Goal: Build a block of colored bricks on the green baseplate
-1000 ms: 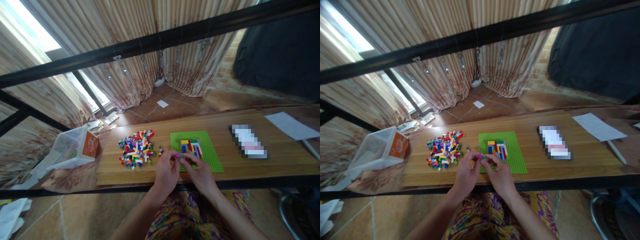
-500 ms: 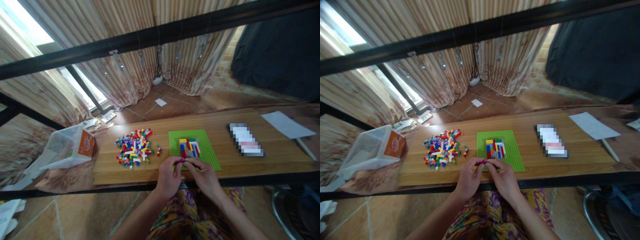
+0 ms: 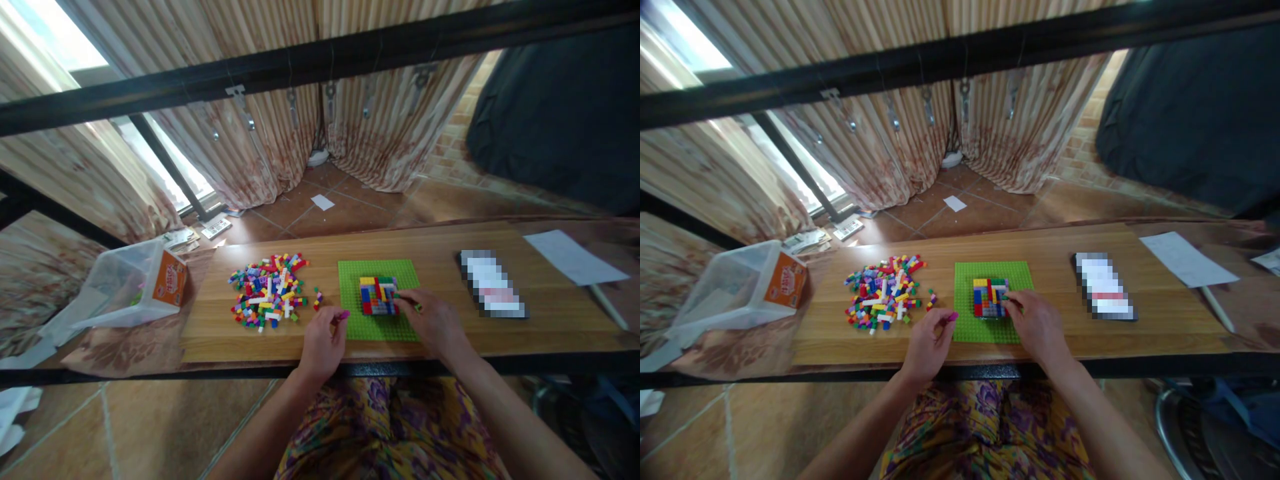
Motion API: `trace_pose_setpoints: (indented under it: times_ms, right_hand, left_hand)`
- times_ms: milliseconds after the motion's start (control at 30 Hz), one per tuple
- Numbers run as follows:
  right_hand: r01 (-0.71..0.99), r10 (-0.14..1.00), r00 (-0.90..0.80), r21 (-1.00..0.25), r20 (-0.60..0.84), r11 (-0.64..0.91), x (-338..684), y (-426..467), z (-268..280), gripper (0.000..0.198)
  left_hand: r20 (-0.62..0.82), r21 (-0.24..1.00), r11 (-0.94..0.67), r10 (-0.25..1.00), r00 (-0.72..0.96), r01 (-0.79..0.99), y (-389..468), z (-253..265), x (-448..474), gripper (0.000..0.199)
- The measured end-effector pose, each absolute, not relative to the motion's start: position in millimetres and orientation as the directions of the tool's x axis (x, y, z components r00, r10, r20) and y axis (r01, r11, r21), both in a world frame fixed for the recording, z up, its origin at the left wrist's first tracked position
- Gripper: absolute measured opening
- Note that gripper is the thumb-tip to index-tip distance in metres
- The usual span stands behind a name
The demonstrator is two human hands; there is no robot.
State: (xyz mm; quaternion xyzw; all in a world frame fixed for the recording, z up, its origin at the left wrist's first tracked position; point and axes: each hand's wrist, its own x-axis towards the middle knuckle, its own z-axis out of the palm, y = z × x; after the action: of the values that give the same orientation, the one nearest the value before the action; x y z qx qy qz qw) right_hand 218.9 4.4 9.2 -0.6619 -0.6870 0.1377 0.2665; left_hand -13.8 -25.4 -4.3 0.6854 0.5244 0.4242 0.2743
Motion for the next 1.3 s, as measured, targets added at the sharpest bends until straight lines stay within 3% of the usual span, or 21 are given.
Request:
trace_pose_setpoints:
  times_ms: [200, 367, 1067, 1300]
  right_hand:
    - [0.958, 0.993, -0.085, -0.265, 0.085, 0.105, 214.3, 26.2, 22.9, 0.025]
    - [0.982, 0.992, -0.121, -0.151, -0.035, 0.115, 207.4, 33.8, 34.5, 0.025]
    - [0.975, 0.965, -0.217, 0.009, -0.151, 0.220, 204.6, 46.1, 46.4, 0.024]
    - [0.983, 0.975, -0.182, -0.040, -0.126, 0.179, 199.9, 52.0, 45.4, 0.021]
  left_hand:
    - [0.300, 0.804, -0.332, 0.943, 0.145, 0.494, -25.7, -19.3, -22.1, 0.009]
    - [0.304, 0.797, -0.340, 0.940, 0.154, 0.500, -26.0, -20.4, -23.2, 0.009]
    - [0.298, 0.793, -0.331, 0.943, 0.150, 0.510, -26.8, -24.4, -21.7, 0.010]
    - [0.299, 0.792, -0.329, 0.944, 0.142, 0.515, -27.0, -24.7, -20.7, 0.010]
